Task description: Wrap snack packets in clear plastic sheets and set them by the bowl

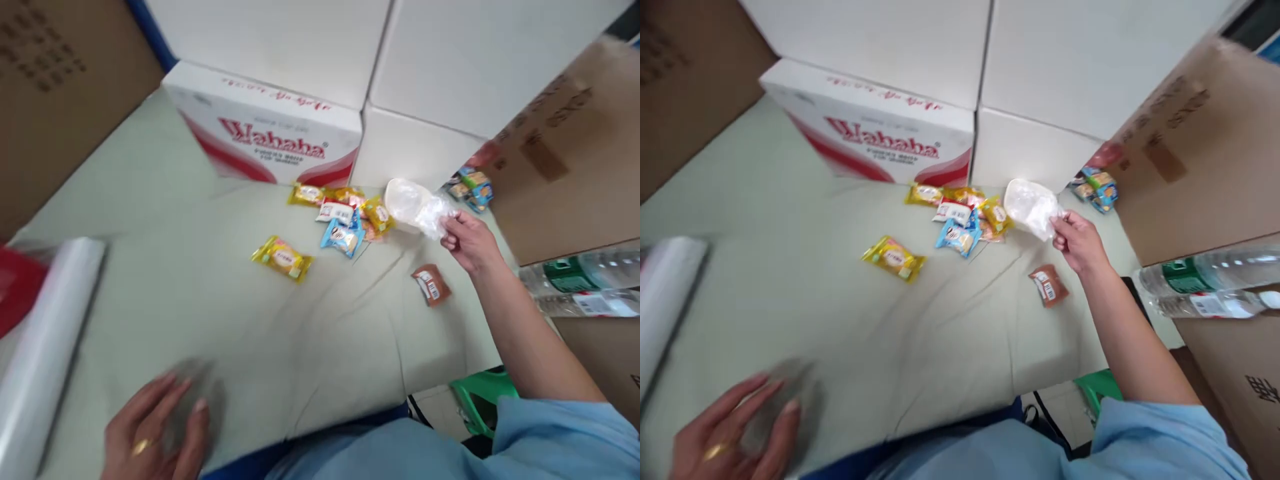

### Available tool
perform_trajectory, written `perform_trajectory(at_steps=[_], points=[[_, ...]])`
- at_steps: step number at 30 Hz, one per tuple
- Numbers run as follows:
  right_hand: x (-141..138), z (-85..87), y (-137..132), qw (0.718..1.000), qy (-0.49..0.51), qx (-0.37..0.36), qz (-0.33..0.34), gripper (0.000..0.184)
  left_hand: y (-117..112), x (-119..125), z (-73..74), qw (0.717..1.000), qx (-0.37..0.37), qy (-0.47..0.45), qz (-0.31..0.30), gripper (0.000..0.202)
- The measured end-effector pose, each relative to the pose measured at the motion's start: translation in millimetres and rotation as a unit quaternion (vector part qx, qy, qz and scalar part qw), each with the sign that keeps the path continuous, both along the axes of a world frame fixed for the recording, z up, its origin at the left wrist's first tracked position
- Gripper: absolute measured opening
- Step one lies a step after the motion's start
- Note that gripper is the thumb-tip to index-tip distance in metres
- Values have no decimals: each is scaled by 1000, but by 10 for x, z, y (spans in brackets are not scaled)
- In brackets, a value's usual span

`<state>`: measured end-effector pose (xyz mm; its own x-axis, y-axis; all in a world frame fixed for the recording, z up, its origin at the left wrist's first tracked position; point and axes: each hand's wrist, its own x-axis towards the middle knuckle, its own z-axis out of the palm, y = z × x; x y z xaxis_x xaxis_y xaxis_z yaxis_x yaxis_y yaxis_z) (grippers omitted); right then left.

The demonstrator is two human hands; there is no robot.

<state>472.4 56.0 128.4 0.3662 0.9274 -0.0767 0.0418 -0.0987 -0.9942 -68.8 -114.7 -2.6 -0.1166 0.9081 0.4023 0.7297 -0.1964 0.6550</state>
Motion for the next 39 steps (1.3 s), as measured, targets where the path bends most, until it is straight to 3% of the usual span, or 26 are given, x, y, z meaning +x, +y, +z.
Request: perform_trajectory(at_steps=[3,6,8,10,11,14,18,25,29,33,36,39], points=[[-698,-252,-362,992,86,-67,70,41,90,364,360,994,39,13,-100,33],[-1426,-537,-521,978,129,-90,140,41,313,797,526,985,12,-40,-167,20],[-1820,-733,-568,969,145,-89,179,40,487,1086,520,978,-28,-103,-177,28],[-2087,-919,-608,962,154,-84,207,39,664,1327,424,965,-70,-174,-184,51],[-2168,-1002,-626,961,156,-79,215,38,747,1417,350,958,-88,-202,-182,50],[-2232,-1167,-651,960,157,-66,222,37,928,1549,112,932,-152,-294,-146,29],[-2101,-1165,-604,949,209,-66,227,40,1000,1517,-33,888,-177,-404,-129,42],[-1988,-1049,-543,924,294,-67,234,40,1043,1411,46,790,-191,-563,-152,54],[-1955,-1057,-530,917,323,-79,218,42,1050,1407,42,771,-208,-574,-181,55],[-1871,-1066,-508,914,332,-85,216,40,1074,1392,31,753,-209,-608,-144,49],[-1860,-1100,-501,927,312,-81,192,38,1093,1375,53,718,-192,-657,-130,46],[-1935,-1172,-521,960,232,-56,146,38,1102,1371,74,696,-200,-678,-130,46]])
